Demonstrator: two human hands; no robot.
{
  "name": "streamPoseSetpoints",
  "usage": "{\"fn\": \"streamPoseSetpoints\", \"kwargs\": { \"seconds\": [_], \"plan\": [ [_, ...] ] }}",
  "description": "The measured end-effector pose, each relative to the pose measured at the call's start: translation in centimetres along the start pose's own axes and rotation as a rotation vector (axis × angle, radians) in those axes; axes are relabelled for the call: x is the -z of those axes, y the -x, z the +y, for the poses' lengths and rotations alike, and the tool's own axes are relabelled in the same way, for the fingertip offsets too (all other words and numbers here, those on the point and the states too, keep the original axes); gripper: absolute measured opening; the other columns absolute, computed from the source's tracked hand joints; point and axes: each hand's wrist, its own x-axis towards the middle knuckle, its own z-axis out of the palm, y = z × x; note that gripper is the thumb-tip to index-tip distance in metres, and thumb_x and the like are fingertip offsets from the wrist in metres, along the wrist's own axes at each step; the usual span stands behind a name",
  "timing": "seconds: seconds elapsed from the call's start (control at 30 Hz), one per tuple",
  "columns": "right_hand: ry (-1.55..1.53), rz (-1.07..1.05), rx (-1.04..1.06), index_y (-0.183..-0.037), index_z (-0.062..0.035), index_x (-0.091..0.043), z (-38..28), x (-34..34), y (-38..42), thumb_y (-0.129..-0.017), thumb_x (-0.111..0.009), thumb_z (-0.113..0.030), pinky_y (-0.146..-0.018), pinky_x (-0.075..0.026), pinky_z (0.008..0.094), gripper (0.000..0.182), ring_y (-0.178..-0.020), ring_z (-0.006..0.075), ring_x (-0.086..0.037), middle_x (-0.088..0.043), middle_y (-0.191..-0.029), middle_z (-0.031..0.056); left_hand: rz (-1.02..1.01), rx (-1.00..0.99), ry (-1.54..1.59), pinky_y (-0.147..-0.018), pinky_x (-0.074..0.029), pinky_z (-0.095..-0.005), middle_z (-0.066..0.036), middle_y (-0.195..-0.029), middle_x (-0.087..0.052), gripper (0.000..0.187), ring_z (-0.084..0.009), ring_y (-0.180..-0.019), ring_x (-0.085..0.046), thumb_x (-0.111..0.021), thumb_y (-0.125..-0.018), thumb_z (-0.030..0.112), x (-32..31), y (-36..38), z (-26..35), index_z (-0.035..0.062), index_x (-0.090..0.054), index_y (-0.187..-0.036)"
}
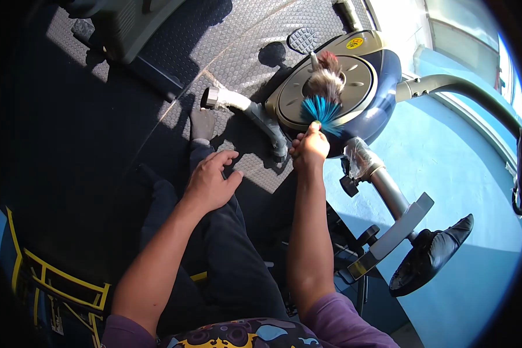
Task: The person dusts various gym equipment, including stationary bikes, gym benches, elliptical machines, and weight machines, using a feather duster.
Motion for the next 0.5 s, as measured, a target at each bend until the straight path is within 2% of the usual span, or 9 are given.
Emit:
{"fn": "streamPoseSetpoints", "kwargs": {
  "seconds": [0.07, 0.1, 0.17, 0.2, 0.27, 0.33, 0.37, 0.47, 0.5],
  "plan": [
    [-0.085, -0.078, 0.072, -0.096, -0.0101, -0.047, -2.6, -1.5, -6.3, -0.099, -0.052, -0.043, -0.041, -0.04, 0.0328, 0.033, -0.048, 0.0172, -0.049, -0.049, -0.066, 0.0047, 0.007, -0.12, 0.009, -0.086, -0.053, -0.0344, -0.015, -0.109, -0.067, 0.041, -0.0251, -0.097, -0.066, -0.071, -0.084, 0.023, -0.5, -1.0, 0.2, 0.0053, -0.064, -0.12],
    [-0.289, -0.265, 0.122, -0.092, -0.0128, -0.049, -2.2, -1.1, -11.2, -0.097, -0.055, -0.041, -0.045, -0.04, 0.0316, 0.03, -0.051, 0.0158, -0.048, -0.053, -0.069, 0.0046, 0.008, -0.115, 0.011, -0.086, -0.053, -0.0344, -0.015, -0.109, -0.067, 0.041, -0.0251, -0.097, -0.066, -0.071, -0.084, 0.023, -0.6, -1.5, 0.3, 0.0053, -0.064, -0.12],
    [-0.059, -0.058, 0.052, -0.091, -0.0108, -0.048, -7.6, -4.4, -8.7, -0.098, -0.053, -0.032, -0.045, -0.04, 0.0311, 0.023, -0.054, 0.018, -0.048, -0.051, -0.071, 0.0051, 0.011, -0.103, 0.002, -0.087, -0.053, -0.035, -0.015, -0.109, -0.067, 0.041, -0.0251, -0.098, -0.066, -0.07, -0.084, 0.022, -0.8, -2.4, 0.8, 0.0049, -0.063, -0.12],
    [0.403, -0.274, 0.243, -0.093, -0.0088, -0.049, -5.9, -2.6, -19.5, -0.098, -0.052, -0.026, -0.045, -0.041, 0.0294, 0.018, -0.055, 0.0167, -0.048, -0.051, -0.072, 0.0057, 0.01, -0.102, 0.01, -0.087, -0.053, -0.035, -0.015, -0.109, -0.067, 0.041, -0.0251, -0.098, -0.066, -0.07, -0.084, 0.022, -1.1, -2.7, 1.1, 0.0049, -0.063, -0.12],
    [0.216, -0.045, -0.081, -0.101, -0.0093, -0.055, -11.4, -4.9, -12.1, -0.096, -0.059, -0.025, -0.05, -0.046, 0.0356, 0.017, -0.061, 0.019, -0.057, -0.056, -0.072, 0.0079, 0.009, -0.082, 0.081, -0.087, -0.052, -0.0355, -0.015, -0.109, -0.067, 0.04, -0.0254, -0.098, -0.066, -0.069, -0.085, 0.022, -1.4, -3.5, 1.6, 0.0048, -0.063, -0.121],
    [0.106, 0.059, -0.053, -0.085, -0.0065, -0.059, -12.9, -4.5, -13.7, -0.092, -0.055, -0.017, -0.051, -0.048, 0.0359, 0.014, -0.06, 0.0218, -0.058, -0.059, -0.081, 0.0092, 0.019, -0.096, 0.059, -0.086, -0.052, -0.0353, -0.015, -0.109, -0.067, 0.04, -0.0252, -0.098, -0.066, -0.069, -0.085, 0.021, -1.9, -4.1, 2.2, 0.0051, -0.062, -0.121],
    [0.113, 0.058, -0.051, -0.085, -0.0065, -0.059, -13.5, -4.3, -14.4, -0.092, -0.055, -0.017, -0.051, -0.048, 0.0359, 0.014, -0.06, 0.0218, -0.058, -0.059, -0.081, 0.0092, 0.022, -0.114, 0.03, -0.085, -0.053, -0.0352, -0.015, -0.108, -0.067, 0.04, -0.025, -0.098, -0.066, -0.069, -0.085, 0.021, -2.2, -4.4, 2.6, 0.0054, -0.062, -0.121],
    [0.103, -0.028, 0.163, -0.101, -0.0066, -0.057, -15.0, -3.8, -16.3, -0.086, -0.056, -0.007, -0.056, -0.05, 0.0393, 0.015, -0.068, 0.0219, -0.06, -0.061, -0.083, 0.0088, 0.019, -0.164, 0.055, -0.083, -0.053, -0.0348, -0.014, -0.107, -0.067, 0.039, -0.0242, -0.096, -0.066, -0.07, -0.085, 0.022, -3.2, -5.7, 3.0, 0.0066, -0.062, -0.12],
    [0.033, -0.004, 0.078, -0.104, -0.0074, -0.056, -16.1, -3.9, -17.1, -0.086, -0.056, -0.007, -0.055, -0.049, 0.0391, 0.018, -0.068, 0.0221, -0.06, -0.062, -0.083, 0.0089, 0.017, -0.163, 0.058, -0.083, -0.053, -0.0348, -0.014, -0.107, -0.067, 0.039, -0.0242, -0.096, -0.066, -0.07, -0.085, 0.022, -3.4, -6.0, 3.2, 0.0066, -0.062, -0.12]
  ]
}}
